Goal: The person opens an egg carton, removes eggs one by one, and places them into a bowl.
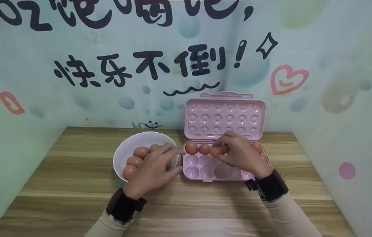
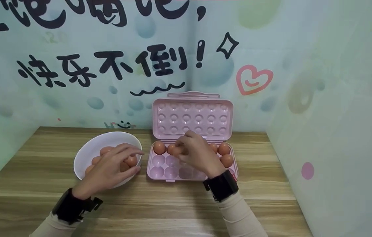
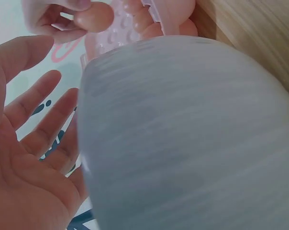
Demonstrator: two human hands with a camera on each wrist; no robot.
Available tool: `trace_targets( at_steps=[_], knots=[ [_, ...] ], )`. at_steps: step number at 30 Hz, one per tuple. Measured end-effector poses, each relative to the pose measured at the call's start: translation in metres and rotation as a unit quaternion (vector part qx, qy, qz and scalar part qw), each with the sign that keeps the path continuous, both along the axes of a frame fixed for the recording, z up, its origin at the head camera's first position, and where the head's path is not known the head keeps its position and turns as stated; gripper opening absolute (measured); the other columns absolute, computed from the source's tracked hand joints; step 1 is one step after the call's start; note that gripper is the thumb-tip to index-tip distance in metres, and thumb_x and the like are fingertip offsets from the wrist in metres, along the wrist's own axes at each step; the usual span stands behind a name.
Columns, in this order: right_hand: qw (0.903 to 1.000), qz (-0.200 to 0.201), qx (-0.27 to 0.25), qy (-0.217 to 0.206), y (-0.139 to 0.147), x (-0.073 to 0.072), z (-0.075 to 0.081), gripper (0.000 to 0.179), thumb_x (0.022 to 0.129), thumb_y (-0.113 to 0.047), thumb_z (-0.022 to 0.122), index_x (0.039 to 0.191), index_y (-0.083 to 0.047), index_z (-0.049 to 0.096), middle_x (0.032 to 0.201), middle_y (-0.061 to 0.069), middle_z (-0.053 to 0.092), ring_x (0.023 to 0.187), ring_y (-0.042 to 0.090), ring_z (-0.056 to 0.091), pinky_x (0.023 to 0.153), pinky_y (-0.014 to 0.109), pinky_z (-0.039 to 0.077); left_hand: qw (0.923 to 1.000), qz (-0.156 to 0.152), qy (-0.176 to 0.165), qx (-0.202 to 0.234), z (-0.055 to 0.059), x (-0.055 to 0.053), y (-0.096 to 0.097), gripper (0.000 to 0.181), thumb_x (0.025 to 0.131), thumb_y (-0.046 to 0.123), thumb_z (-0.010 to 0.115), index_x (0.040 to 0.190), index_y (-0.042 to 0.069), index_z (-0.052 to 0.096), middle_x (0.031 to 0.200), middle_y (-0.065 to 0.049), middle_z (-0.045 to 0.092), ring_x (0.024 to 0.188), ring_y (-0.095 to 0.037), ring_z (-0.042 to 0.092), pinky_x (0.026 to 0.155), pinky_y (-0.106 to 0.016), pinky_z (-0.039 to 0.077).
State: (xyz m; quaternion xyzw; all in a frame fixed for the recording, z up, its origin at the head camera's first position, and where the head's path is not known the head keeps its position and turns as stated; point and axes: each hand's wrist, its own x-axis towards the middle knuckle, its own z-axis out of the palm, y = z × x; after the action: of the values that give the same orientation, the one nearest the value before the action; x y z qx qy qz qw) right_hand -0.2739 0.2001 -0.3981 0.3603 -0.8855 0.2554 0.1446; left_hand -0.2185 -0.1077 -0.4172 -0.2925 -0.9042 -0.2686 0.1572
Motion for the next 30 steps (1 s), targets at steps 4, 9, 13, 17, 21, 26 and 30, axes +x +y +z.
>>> trace_targets(
  at_steps=[4, 9, 13, 17, 21, 26, 30],
  knots=[
    [0.9950, -0.033, -0.073, -0.059, 0.000, 0.014, 0.003, 0.028, 0.082, -0.015, 0.093, 0.107, -0.013, 0.079, 0.097, -0.003, 0.071, 0.088, 0.012, 0.068, 0.079, 0.029, 0.062, 1.0000, 0.008, 0.004, 0.002, 0.003, -0.001, 0.005, 0.042, 0.093, 0.028, 0.083, 0.133, 0.024, 0.070, 0.124, 0.004, 0.067, 0.100, -0.016, 0.056, 0.089, -0.037, 0.051],
    [0.9757, -0.061, -0.151, -0.147, -0.002, 0.029, 0.003, 0.033, 0.085, -0.022, 0.092, 0.114, -0.016, 0.077, 0.108, -0.002, 0.074, 0.094, 0.015, 0.075, 0.083, 0.030, 0.063, 0.9997, 0.022, 0.008, 0.002, 0.005, -0.001, 0.013, 0.047, 0.091, 0.032, 0.085, 0.135, 0.025, 0.069, 0.126, 0.003, 0.066, 0.108, -0.017, 0.062, 0.091, -0.037, 0.055],
    [0.9563, -0.060, -0.194, -0.211, -0.003, 0.036, 0.003, 0.037, 0.086, -0.028, 0.091, 0.119, -0.019, 0.076, 0.117, 0.000, 0.073, 0.101, 0.018, 0.075, 0.091, 0.035, 0.061, 0.9997, 0.004, 0.015, 0.020, 0.005, -0.003, 0.019, 0.051, 0.090, 0.029, 0.086, 0.138, 0.022, 0.067, 0.129, 0.004, 0.066, 0.117, -0.017, 0.063, 0.098, -0.035, 0.056],
    [0.9455, -0.055, -0.212, -0.241, -0.005, 0.040, 0.003, 0.038, 0.086, -0.031, 0.090, 0.119, -0.020, 0.075, 0.121, -0.001, 0.074, 0.110, 0.019, 0.073, 0.098, 0.036, 0.059, 0.9981, -0.024, 0.017, 0.055, 0.005, -0.004, 0.027, 0.052, 0.091, 0.025, 0.086, 0.138, 0.020, 0.065, 0.128, 0.003, 0.065, 0.119, -0.014, 0.061, 0.102, -0.033, 0.054],
    [0.9382, -0.036, -0.231, -0.256, -0.009, 0.043, 0.003, 0.036, 0.088, -0.026, 0.089, 0.118, -0.015, 0.073, 0.122, 0.002, 0.074, 0.111, 0.023, 0.073, 0.097, 0.036, 0.060, 0.9948, -0.043, 0.018, 0.091, 0.005, -0.004, 0.035, 0.045, 0.091, 0.020, 0.084, 0.132, 0.018, 0.066, 0.120, 0.004, 0.064, 0.111, -0.011, 0.061, 0.097, -0.029, 0.055],
    [0.9378, -0.024, -0.229, -0.260, -0.014, 0.046, 0.001, 0.035, 0.089, -0.029, 0.088, 0.117, -0.016, 0.072, 0.121, 0.001, 0.073, 0.105, 0.021, 0.073, 0.093, 0.036, 0.060, 0.9930, -0.049, 0.031, 0.103, 0.005, -0.002, 0.043, 0.045, 0.089, 0.024, 0.087, 0.130, 0.018, 0.068, 0.120, 0.003, 0.064, 0.107, -0.011, 0.063, 0.090, -0.026, 0.057],
    [0.9406, -0.010, -0.228, -0.251, -0.019, 0.047, -0.003, 0.036, 0.089, -0.026, 0.088, 0.118, -0.013, 0.072, 0.122, 0.003, 0.071, 0.103, 0.022, 0.073, 0.092, 0.034, 0.060, 0.9923, -0.065, 0.031, 0.100, 0.004, -0.001, 0.048, 0.046, 0.090, 0.026, 0.087, 0.130, 0.017, 0.067, 0.126, 0.002, 0.063, 0.109, -0.013, 0.065, 0.091, -0.025, 0.058]
  ],
)
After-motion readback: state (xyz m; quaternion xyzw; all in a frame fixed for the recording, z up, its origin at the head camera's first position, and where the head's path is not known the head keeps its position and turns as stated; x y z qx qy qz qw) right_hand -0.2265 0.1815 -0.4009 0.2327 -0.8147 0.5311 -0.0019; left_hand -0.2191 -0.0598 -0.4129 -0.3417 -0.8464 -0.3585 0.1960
